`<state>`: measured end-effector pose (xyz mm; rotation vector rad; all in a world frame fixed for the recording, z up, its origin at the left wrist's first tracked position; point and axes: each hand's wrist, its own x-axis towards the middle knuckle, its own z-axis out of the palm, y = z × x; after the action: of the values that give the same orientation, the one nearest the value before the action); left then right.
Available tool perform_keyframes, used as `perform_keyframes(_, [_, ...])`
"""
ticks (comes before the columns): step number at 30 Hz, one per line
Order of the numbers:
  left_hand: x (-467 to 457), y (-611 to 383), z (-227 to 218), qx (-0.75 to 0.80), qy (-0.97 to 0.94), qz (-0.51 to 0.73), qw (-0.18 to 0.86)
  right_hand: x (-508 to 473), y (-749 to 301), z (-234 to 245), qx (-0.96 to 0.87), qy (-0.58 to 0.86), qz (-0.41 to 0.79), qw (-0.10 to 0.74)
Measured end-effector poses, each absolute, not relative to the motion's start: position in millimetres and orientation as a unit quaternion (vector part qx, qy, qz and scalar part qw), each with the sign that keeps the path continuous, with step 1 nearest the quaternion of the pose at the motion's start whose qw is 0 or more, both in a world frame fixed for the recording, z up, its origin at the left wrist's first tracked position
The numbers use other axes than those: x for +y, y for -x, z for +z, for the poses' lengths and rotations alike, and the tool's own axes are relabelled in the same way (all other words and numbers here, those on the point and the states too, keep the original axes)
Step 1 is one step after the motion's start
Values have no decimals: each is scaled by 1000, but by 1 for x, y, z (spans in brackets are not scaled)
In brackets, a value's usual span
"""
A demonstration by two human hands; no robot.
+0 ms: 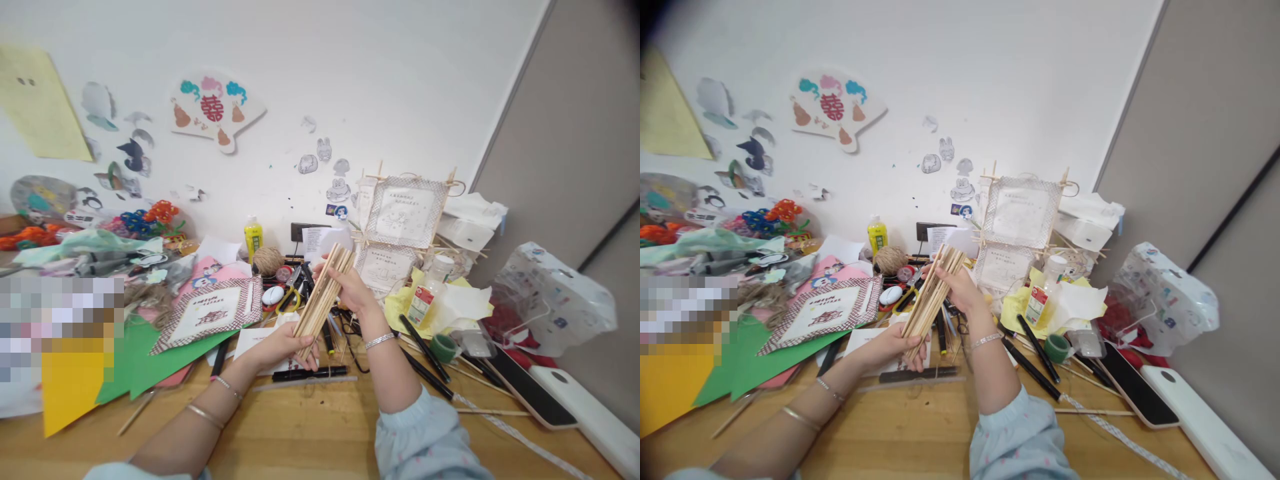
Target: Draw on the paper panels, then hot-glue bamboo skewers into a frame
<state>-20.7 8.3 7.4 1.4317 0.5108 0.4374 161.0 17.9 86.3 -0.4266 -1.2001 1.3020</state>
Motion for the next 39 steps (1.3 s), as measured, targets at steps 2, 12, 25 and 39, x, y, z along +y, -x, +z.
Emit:
perform_keyframes(2, [8, 21, 8, 229, -642, 195, 705, 18, -162, 88, -497, 181, 578, 622])
perform_keyframes(12, [6, 20, 8, 235, -641, 188, 706, 25, -156, 91, -410, 223, 568, 677])
perform_keyframes(25, [9, 21, 7, 243, -653, 183, 693, 31, -160, 84, -375, 263, 586, 669])
perform_keyframes(39, [6, 21, 8, 229, -619, 204, 723, 24, -163, 88, -426, 219, 582, 657])
